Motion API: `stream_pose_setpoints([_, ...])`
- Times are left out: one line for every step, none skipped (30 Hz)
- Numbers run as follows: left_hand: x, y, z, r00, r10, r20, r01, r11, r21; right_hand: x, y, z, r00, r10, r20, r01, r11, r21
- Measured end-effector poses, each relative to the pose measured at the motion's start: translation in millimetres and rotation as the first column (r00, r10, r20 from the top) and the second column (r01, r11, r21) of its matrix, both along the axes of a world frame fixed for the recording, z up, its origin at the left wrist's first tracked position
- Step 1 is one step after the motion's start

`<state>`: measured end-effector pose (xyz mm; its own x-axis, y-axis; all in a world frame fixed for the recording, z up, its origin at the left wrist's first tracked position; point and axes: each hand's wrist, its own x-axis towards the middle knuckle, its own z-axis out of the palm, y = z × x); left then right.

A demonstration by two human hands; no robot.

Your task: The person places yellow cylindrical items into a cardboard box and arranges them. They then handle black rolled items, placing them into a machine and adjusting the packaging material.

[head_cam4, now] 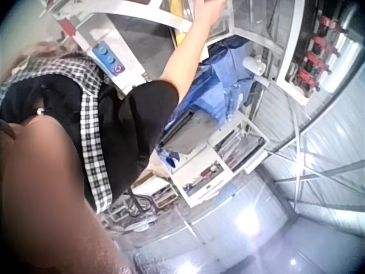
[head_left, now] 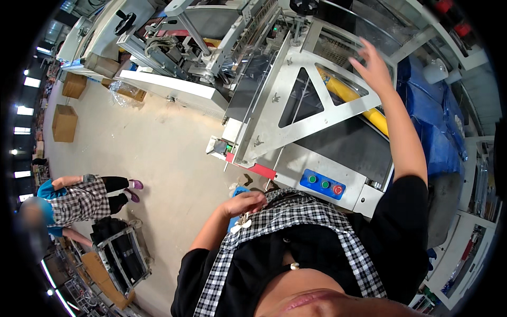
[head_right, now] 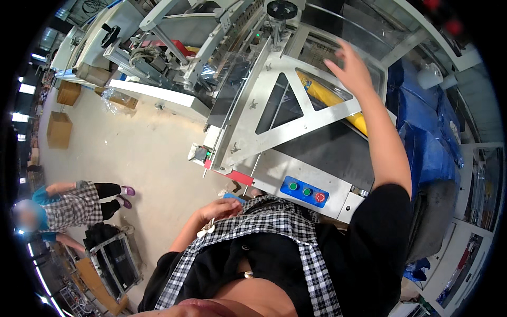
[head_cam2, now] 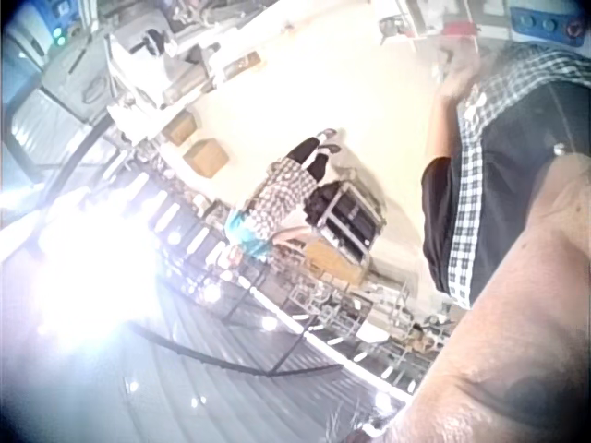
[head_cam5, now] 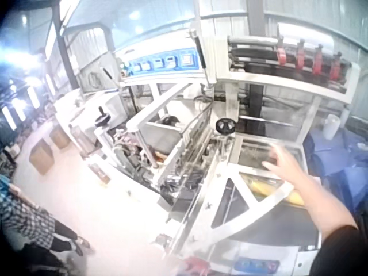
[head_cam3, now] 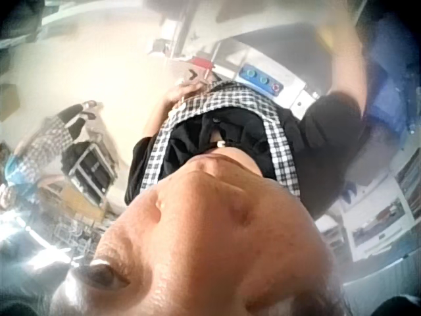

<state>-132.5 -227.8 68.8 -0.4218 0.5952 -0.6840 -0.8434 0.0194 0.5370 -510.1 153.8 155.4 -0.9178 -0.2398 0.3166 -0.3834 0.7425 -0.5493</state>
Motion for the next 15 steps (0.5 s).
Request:
stream_pose_setpoints([13, -18, -10, 1.000, 0.002, 0.007, -0.002, 0.996, -0.087, -23, -24, 14, 1.000, 0.004, -0.029, -0.001, 0.994, 0.105])
stream_pose_setpoints([42, -33, -47, 0.999, 0.040, -0.003, -0.039, 0.975, -0.220, -59, -42, 13, 0.995, 0.016, -0.102, -0.001, 0.990, 0.144])
stream_pose_setpoints([81, -54, -84, 0.996, 0.084, -0.011, -0.082, 0.931, -0.356, -83, -73, 20, 0.995, 0.015, -0.098, 0.002, 0.986, 0.169])
stream_pose_setpoints([115, -69, -108, 0.994, 0.112, -0.007, -0.100, 0.857, -0.505, -105, -96, 21, 0.955, 0.023, -0.295, 0.037, 0.980, 0.195])
stream_pose_setpoints([149, -79, -122, 0.988, 0.156, 0.001, -0.119, 0.755, -0.645, -105, -127, 49, 0.995, 0.039, -0.096, -0.021, 0.983, 0.180])
stream_pose_setpoints([159, -84, -123, 0.971, 0.226, 0.073, -0.115, 0.717, -0.688, -118, -130, 55, 0.998, 0.046, -0.053, -0.030, 0.963, 0.267])
stream_pose_setpoints([170, -87, -120, 0.944, 0.294, 0.147, -0.098, 0.678, -0.728, -136, -131, 55, 0.999, 0.045, -0.003, -0.041, 0.936, 0.351])
stream_pose_setpoints([195, -90, -130, 0.930, 0.332, 0.159, -0.102, 0.646, -0.757, -164, -128, 47, 0.992, 0.126, 0.008, -0.119, 0.912, 0.392])
stream_pose_setpoints([227, -88, -145, 0.926, 0.347, 0.153, -0.110, 0.632, -0.767, -200, -112, 31, 0.979, 0.203, 0.036, -0.198, 0.878, 0.436])
stream_pose_setpoints([264, -86, -161, 0.927, 0.347, 0.145, -0.108, 0.613, -0.782, -218, -108, 16, 0.957, 0.282, 0.070, -0.281, 0.837, 0.468])
stream_pose_setpoints([301, -80, -173, 0.935, 0.331, 0.124, -0.107, 0.600, -0.793, -220, -115, 9, 0.947, 0.294, 0.125, -0.320, 0.853, 0.412])
stream_pose_setpoints([334, -74, -183, 0.958, 0.273, 0.082, -0.100, 0.590, -0.801, -219, -116, 5, 0.937, 0.301, 0.178, -0.346, 0.870, 0.353])
stream_pose_setpoints([354, -63, -191, 0.984, 0.178, 0.026, -0.085, 0.589, -0.804, -220, -118, 3, 0.925, 0.307, 0.226, -0.365, 0.882, 0.298])
stream_pose_setpoints([372, -46, -204, 0.996, 0.077, -0.052, -0.087, 0.584, -0.807, -221, -132, 7, 0.915, 0.359, 0.186, -0.402, 0.855, 0.328])
stream_pose_setpoints([368, -40, -207, 0.995, 0.001, -0.098, -0.080, 0.592, -0.802, -224, -132, 6, 0.892, 0.432, 0.133, -0.451, 0.837, 0.309])
